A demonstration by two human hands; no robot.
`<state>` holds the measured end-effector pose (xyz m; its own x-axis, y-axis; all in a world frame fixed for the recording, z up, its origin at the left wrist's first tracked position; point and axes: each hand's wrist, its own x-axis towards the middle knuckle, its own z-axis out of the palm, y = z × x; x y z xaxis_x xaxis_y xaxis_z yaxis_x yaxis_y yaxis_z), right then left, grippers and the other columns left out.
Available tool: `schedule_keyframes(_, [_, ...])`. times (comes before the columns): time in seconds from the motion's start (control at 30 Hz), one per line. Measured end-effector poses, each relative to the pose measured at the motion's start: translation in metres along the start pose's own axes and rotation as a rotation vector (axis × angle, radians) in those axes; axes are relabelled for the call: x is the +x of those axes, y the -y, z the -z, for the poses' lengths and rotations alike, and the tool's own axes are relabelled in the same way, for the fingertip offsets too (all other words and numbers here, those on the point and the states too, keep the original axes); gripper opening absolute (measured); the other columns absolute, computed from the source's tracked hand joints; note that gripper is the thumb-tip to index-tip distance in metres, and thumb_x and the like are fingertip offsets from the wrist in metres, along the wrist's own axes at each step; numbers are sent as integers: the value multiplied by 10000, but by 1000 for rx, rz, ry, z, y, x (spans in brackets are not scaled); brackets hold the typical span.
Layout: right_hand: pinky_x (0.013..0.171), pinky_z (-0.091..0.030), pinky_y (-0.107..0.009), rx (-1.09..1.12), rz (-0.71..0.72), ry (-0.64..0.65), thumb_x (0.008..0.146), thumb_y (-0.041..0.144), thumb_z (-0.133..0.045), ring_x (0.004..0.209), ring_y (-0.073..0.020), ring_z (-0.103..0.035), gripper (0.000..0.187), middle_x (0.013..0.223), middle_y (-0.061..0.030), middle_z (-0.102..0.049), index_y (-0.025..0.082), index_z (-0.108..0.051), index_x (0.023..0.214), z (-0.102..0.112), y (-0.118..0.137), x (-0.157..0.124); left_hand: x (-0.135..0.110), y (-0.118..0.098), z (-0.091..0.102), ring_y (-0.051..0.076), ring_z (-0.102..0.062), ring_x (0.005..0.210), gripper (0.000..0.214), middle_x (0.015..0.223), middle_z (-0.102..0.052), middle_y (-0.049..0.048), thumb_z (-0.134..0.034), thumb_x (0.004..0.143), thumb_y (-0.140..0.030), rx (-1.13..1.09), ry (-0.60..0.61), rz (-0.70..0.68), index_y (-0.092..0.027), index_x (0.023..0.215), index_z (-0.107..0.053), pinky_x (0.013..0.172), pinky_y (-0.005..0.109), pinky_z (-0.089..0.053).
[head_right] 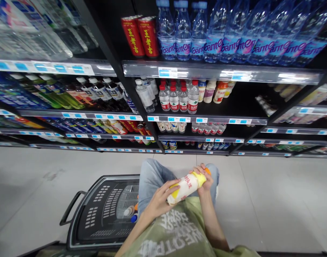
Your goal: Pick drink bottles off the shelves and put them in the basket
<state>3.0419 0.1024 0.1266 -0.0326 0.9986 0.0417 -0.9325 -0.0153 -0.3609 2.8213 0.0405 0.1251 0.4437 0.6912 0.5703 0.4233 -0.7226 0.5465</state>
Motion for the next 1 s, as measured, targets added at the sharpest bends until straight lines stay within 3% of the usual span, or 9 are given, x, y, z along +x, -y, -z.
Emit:
schedule_keyframes(0.2, [822,-607,-341,9,-14,-11,738,321,-900,631,-122,-524,377,699,93,-517,268,-593,951,-2,-1,-2,-3,-1,-3,292,-708,1278,772,1477,-653,165,-755,776,-137,-64,-61,9,-238,1504,-519,1027,414,-629])
schedule_keyframes(0.4, [763,-619,-362,-34,-18,-72,628,373,-963,654,-133,-565,537,755,92,-551,301,-592,1010,0,-1,-4,-1,-12,-6,295,-758,1192,799,1353,-739,152,-788,722,-208,-91,-150,110,-226,1478,-532,957,388,-663])
schedule_keyframes(0.5, [741,-616,-345,-30,-9,-70,630,371,-964,627,-124,-545,518,716,104,-525,301,-580,970,1,-1,-2,-2,-17,-4,292,-790,1098,761,1250,-787,124,-810,687,-273,-67,-126,241,-214,1416,-597,942,382,-663])
schedule_keyframes(0.67, [724,-602,-335,-44,29,-97,659,366,-955,590,-117,-513,465,667,111,-490,285,-553,880,-1,-4,-2,0,-18,3,300,-780,1087,738,1251,-793,95,-841,637,-324,-114,-15,467,-219,1351,-685,998,411,-625])
schedule_keyframes(0.87, [812,-592,-359,-10,79,-75,622,362,-985,594,-118,-512,502,658,125,-479,297,-540,845,-3,-4,-6,8,-15,6,224,-739,859,635,1085,-801,81,-816,691,-375,-414,-46,617,-174,1282,-703,742,304,-602])
schedule_keyframes(1.0, [762,-574,-345,7,69,-87,660,292,-941,583,-115,-500,457,653,118,-489,274,-506,798,0,-4,-3,9,-17,1,202,-709,862,644,1051,-779,76,-818,716,-348,-523,-46,651,-154,1309,-660,729,272,-580])
